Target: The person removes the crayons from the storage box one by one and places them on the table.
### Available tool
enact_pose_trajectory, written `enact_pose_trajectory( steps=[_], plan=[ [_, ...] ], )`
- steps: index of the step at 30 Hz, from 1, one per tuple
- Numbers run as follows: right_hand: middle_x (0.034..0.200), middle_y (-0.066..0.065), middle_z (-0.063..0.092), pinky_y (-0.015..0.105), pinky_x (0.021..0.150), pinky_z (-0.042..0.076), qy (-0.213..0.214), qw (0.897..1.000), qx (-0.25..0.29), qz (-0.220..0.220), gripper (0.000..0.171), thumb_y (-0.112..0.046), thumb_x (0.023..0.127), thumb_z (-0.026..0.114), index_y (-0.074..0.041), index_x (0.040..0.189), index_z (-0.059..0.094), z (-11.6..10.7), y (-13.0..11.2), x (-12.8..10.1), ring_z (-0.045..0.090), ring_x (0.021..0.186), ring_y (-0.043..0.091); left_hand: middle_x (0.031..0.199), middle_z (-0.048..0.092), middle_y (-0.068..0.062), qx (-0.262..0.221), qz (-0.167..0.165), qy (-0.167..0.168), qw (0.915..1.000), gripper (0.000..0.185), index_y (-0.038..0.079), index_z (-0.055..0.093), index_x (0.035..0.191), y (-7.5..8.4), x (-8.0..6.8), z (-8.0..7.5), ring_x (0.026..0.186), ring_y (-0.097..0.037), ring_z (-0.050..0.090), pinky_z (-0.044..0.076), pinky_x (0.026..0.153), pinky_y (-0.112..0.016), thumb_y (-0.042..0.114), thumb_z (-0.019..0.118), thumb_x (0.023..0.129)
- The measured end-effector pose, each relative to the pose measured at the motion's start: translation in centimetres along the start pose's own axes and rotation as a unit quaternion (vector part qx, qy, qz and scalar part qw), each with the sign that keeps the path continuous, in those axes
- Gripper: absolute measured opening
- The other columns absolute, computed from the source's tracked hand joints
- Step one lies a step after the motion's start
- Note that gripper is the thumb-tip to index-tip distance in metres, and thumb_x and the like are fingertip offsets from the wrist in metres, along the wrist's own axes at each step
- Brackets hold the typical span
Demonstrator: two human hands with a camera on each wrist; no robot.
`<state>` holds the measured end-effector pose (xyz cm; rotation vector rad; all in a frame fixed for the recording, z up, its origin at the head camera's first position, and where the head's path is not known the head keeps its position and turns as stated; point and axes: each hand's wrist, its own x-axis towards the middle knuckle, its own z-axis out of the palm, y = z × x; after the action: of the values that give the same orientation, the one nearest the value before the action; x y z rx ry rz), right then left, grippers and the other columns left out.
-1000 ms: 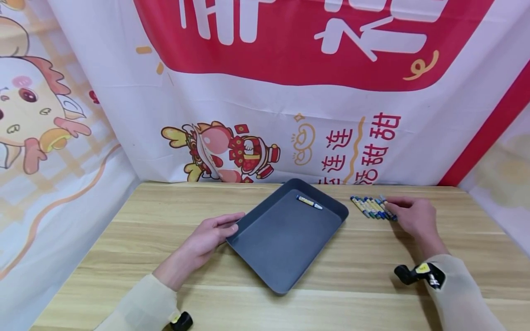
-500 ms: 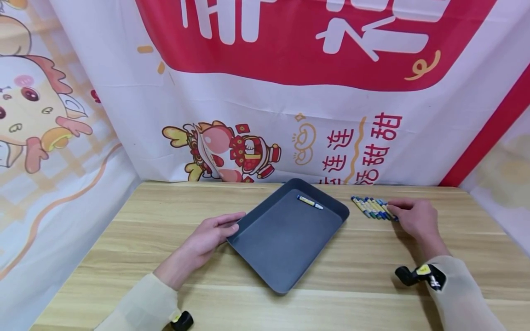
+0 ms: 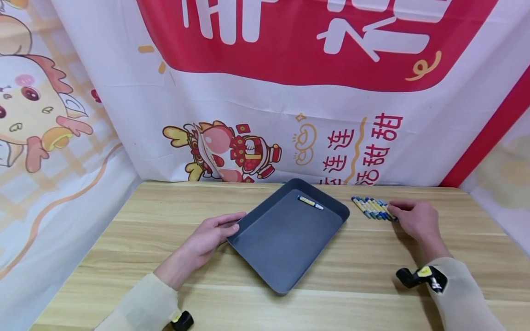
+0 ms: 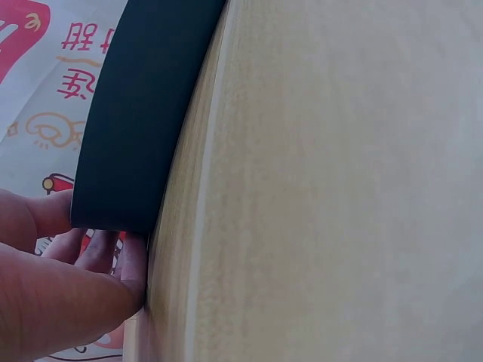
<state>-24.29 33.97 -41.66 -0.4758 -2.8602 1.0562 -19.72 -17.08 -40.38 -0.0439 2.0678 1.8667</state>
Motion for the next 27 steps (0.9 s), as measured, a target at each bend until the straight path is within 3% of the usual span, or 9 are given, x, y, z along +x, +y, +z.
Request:
enact_pose_trajectory(
  steps=[12,19,27],
  plan=[
    [0.144,0.026,0.065,0.056,0.1,0.048,0.0,0.999,0.024,-0.039,0.054,-0.047,0.107,0.058,-0.008,0.144,0.066,-0.7,-1.5,-0.5,0.055,0.134,0.045,0.159,0.057,-0.011,0.0,-0.004,0.004,1.0,0.043,0.014,0.06,0.152,-0.1,0.0,-0.1,0.14,-0.02,0.058,0.04,0.126,-0.047,0.012,0.057,0.109],
    [0.142,0.023,0.068,0.038,0.089,0.048,0.001,0.998,0.036,-0.054,0.056,-0.052,0.105,0.06,-0.009,0.141,0.069,-0.5,-3.9,-0.7,0.059,0.128,0.039,0.158,0.058,-0.012,0.003,-0.002,0.0,1.0,0.043,0.013,0.06,0.152,0.0,0.0,0.0,0.138,-0.02,0.059,0.042,0.125,-0.046,0.012,0.057,0.109],
    [0.144,0.022,0.067,0.04,0.094,0.05,-0.005,0.996,0.061,-0.058,0.056,-0.051,0.104,0.064,-0.009,0.141,0.069,0.4,-6.5,-0.8,0.06,0.126,0.037,0.159,0.057,-0.012,0.005,0.0,0.002,1.0,0.043,0.013,0.059,0.152,0.0,0.1,0.0,0.14,-0.022,0.059,0.042,0.125,-0.046,0.012,0.057,0.109]
  ],
)
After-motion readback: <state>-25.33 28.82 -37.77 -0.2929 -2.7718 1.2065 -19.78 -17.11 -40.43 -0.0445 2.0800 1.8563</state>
